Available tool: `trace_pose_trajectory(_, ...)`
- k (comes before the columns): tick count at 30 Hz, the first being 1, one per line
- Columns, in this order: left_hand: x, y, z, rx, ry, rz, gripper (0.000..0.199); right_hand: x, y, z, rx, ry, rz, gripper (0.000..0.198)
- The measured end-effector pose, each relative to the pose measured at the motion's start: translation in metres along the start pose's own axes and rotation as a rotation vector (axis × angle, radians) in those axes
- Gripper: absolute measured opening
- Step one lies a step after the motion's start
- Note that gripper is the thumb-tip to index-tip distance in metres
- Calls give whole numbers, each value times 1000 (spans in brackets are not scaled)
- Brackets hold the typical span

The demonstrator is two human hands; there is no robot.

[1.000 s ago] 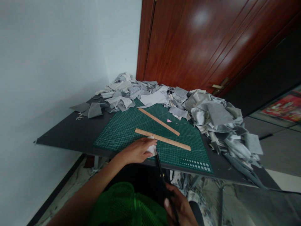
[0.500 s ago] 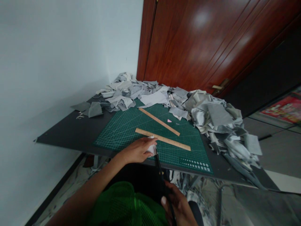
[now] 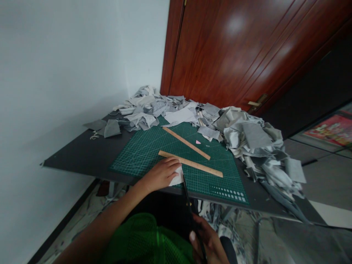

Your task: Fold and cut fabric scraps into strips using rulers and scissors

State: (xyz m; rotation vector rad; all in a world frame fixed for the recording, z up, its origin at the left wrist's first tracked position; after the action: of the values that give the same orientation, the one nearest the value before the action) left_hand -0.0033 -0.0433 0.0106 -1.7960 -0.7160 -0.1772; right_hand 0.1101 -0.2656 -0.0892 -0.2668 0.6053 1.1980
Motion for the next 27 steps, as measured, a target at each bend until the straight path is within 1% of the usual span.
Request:
trace_pose_trajectory(3, 2, 2, -2, 23, 6, 29, 23, -1, -1, 1, -16, -6, -7, 80)
trace_pose_trajectory(7, 2, 0, -3, 38, 8, 26, 21, -1, 2, 6, -30, -19, -9, 83)
trace_pose_trajectory(15, 3, -2, -5, 40, 8, 26, 19, -3, 4, 5, -24, 0, 16, 88)
trace_pose_trajectory(20, 2, 0, -3, 34, -5, 27, 22, 0, 6, 6, -46, -34, 11, 86)
trace_pose_trajectory(25, 2, -1, -4, 10, -8, 34, 24, 5, 7, 5, -56, -18, 46, 89)
trace_pose_trajectory(27, 3, -3, -5, -4, -1, 26, 24, 4, 5, 8, -65, -12, 59, 87)
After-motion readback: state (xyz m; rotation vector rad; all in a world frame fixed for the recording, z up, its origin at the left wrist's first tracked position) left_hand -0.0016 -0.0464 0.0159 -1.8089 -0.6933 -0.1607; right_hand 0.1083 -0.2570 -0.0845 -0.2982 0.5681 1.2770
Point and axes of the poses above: each hand's wrist, its own x-axis towards the middle knuckle, its own y-axis out of the palm, z = x × y, the point moved 9 cm from there along x, towards the middle knuckle, and after that the axes turned 8 degrees about y, right-handed, at the moved point
